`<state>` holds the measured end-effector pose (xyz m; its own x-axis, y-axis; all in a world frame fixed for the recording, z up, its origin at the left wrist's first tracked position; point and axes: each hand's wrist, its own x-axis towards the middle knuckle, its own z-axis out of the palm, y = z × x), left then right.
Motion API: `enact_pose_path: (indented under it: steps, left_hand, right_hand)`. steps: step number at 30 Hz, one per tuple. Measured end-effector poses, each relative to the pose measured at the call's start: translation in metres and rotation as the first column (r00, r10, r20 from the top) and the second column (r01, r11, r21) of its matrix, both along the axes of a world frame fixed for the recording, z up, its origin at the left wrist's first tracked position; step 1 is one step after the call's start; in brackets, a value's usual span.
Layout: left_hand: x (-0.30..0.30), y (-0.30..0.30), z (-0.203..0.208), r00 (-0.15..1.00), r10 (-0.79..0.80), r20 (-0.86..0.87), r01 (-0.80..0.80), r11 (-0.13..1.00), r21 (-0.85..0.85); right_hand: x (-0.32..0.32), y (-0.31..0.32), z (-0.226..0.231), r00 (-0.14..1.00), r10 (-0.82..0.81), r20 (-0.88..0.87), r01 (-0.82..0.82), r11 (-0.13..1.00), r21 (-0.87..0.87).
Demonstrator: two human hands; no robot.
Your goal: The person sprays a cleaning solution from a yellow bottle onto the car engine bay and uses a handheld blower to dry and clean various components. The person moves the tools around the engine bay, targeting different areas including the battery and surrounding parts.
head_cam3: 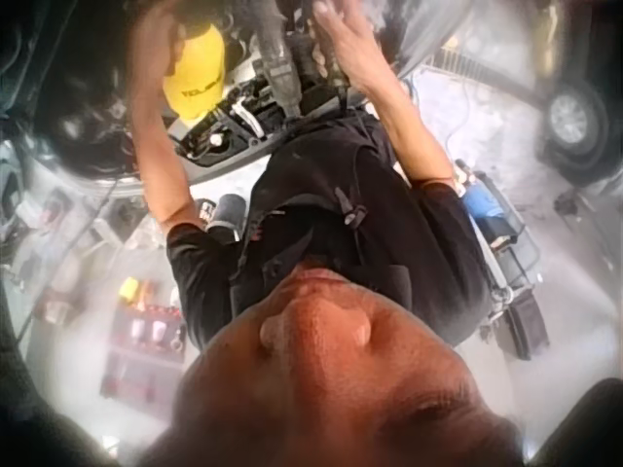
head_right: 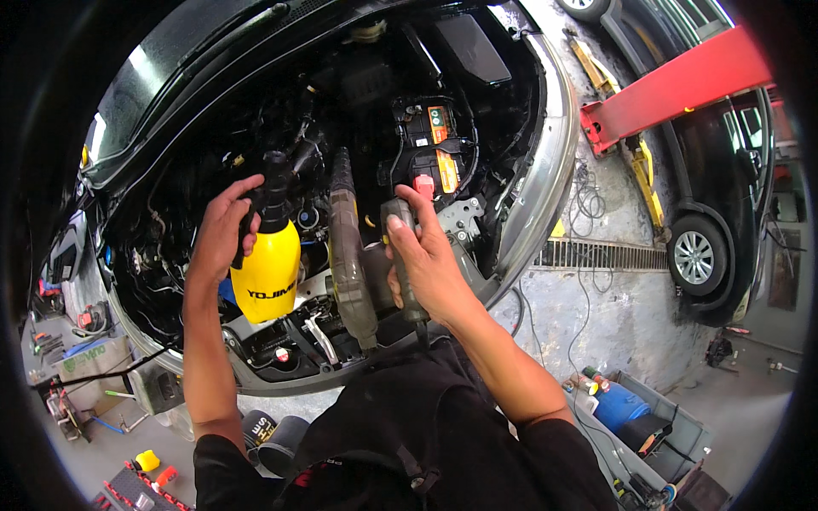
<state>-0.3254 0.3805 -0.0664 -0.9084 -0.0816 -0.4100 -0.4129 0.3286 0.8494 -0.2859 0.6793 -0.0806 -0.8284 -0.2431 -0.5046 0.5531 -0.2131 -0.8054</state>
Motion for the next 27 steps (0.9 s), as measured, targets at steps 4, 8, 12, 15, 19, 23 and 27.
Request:
enact_pose_path:
  steps: [4, 8, 12, 15, 19, 23, 27]
  left_hand:
    - [-0.047, -0.005, -0.011, 0.994, -0.073, 0.080, 0.077, 0.996, -0.047]
    - [-0.079, -0.002, -0.026, 0.969, -0.139, 0.202, 0.157, 0.985, -0.076]
    - [-0.099, -0.001, -0.044, 0.915, -0.227, 0.333, 0.258, 0.965, -0.052]
    - [-0.102, 0.000, -0.056, 0.884, -0.246, 0.397, 0.293, 0.954, -0.061]
    - [-0.100, -0.003, -0.061, 0.898, -0.210, 0.386, 0.261, 0.962, -0.084]
    - [-0.094, -0.008, -0.065, 0.934, -0.175, 0.311, 0.213, 0.973, -0.089]
    - [-0.103, -0.010, -0.068, 0.914, -0.310, 0.263, 0.332, 0.942, -0.044]
  right_hand:
    - [-0.033, -0.010, -0.025, 0.999, 0.023, -0.034, -0.025, 0.999, -0.041]
    - [-0.046, -0.015, -0.042, 0.999, 0.000, 0.039, 0.002, 0.999, -0.045]
    - [-0.033, -0.018, -0.046, 0.986, -0.037, 0.162, 0.054, 0.994, -0.099]
    - [-0.029, -0.017, -0.050, 0.955, -0.056, 0.292, 0.101, 0.985, -0.141]
    - [-0.029, -0.025, -0.055, 0.942, -0.093, 0.323, 0.155, 0.973, -0.172]
    - [-0.031, -0.029, -0.060, 0.958, -0.109, 0.264, 0.169, 0.962, -0.216]
    - [-0.030, -0.032, -0.051, 0.955, -0.201, 0.216, 0.233, 0.964, -0.132]
